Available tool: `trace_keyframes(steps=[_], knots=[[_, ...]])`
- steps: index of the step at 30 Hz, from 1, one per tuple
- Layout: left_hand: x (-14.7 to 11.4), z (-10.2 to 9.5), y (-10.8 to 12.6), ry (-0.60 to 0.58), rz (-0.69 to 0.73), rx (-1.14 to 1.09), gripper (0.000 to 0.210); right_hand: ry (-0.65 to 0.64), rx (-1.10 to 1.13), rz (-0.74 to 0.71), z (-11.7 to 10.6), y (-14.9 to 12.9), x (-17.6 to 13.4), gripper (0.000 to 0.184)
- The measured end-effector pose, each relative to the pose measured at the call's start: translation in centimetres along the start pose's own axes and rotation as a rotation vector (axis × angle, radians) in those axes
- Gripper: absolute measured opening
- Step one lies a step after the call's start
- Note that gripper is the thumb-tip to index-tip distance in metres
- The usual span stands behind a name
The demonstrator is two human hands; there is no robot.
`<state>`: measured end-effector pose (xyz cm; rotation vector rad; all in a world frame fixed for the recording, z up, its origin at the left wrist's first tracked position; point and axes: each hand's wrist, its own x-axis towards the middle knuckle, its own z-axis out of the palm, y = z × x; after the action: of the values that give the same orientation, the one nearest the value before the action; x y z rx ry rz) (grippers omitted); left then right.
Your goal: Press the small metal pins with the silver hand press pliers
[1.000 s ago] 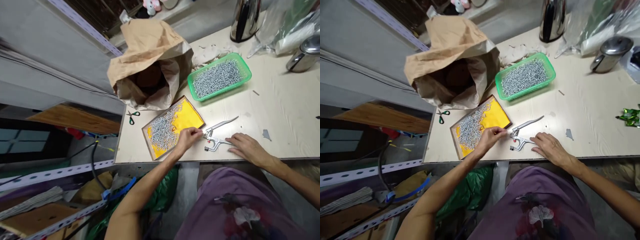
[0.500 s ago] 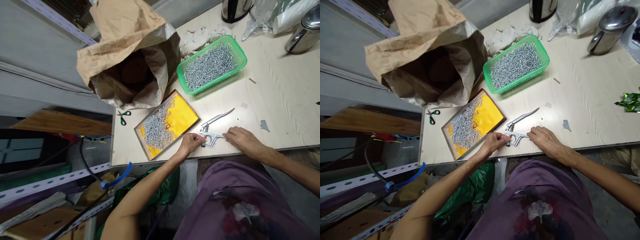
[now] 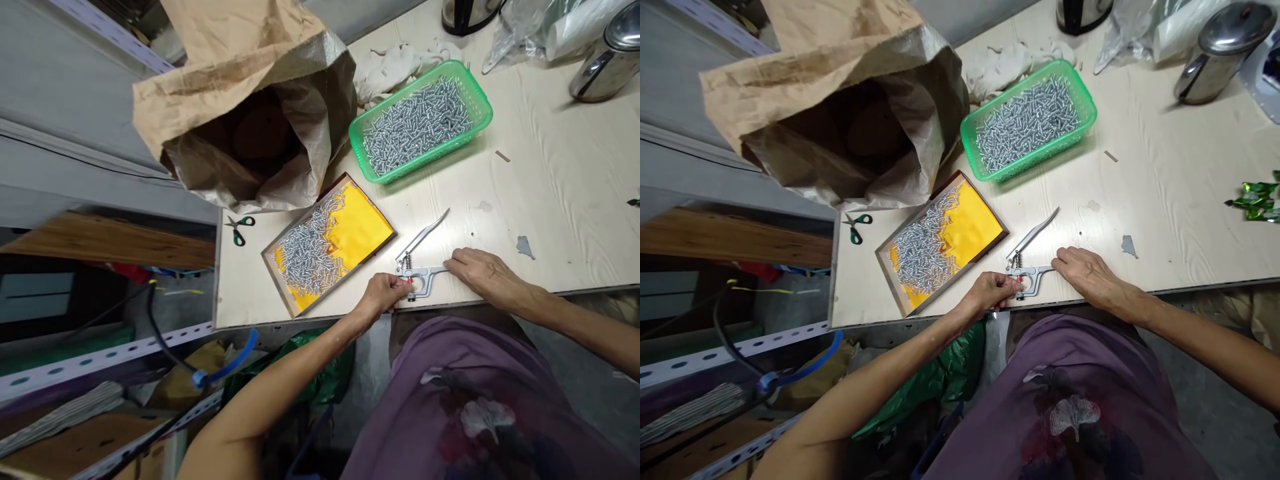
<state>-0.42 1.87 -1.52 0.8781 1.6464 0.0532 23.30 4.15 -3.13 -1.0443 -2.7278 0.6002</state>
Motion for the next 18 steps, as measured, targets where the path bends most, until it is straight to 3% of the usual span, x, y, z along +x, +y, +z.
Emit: trace_keyframes(steps=[4,7,10,14,18], knots=[[-0.1,0.2,-0.2,-0.004,-0.019,-0.036,0.022,-0.007,0.016,-0.022,-0.8,1.2,0.4,0.032],[-0.1,0.3,-0.4,-0.002,-0.016,-0.052,0.022,-0.012,-0.099,-0.032,-1.5,2.7,1.5,0.069],[-0.2,0.4,-0.3,-0.007,-0.029,-0.070,0.021,-0.069,-0.171,-0.075,-1.5,3.9,2.8,0.091],[-0.5,0.5,-0.1,-0.010,-0.025,-0.101,0.020,-0.072,-0.207,-0.099,-1.1,4.5,3.8,0.100],[-0.6,0.6,-0.1,-0.029,-0.006,-0.126,0.021,-0.088,-0.207,-0.098,-1.5,4.2,4.1,0.095]])
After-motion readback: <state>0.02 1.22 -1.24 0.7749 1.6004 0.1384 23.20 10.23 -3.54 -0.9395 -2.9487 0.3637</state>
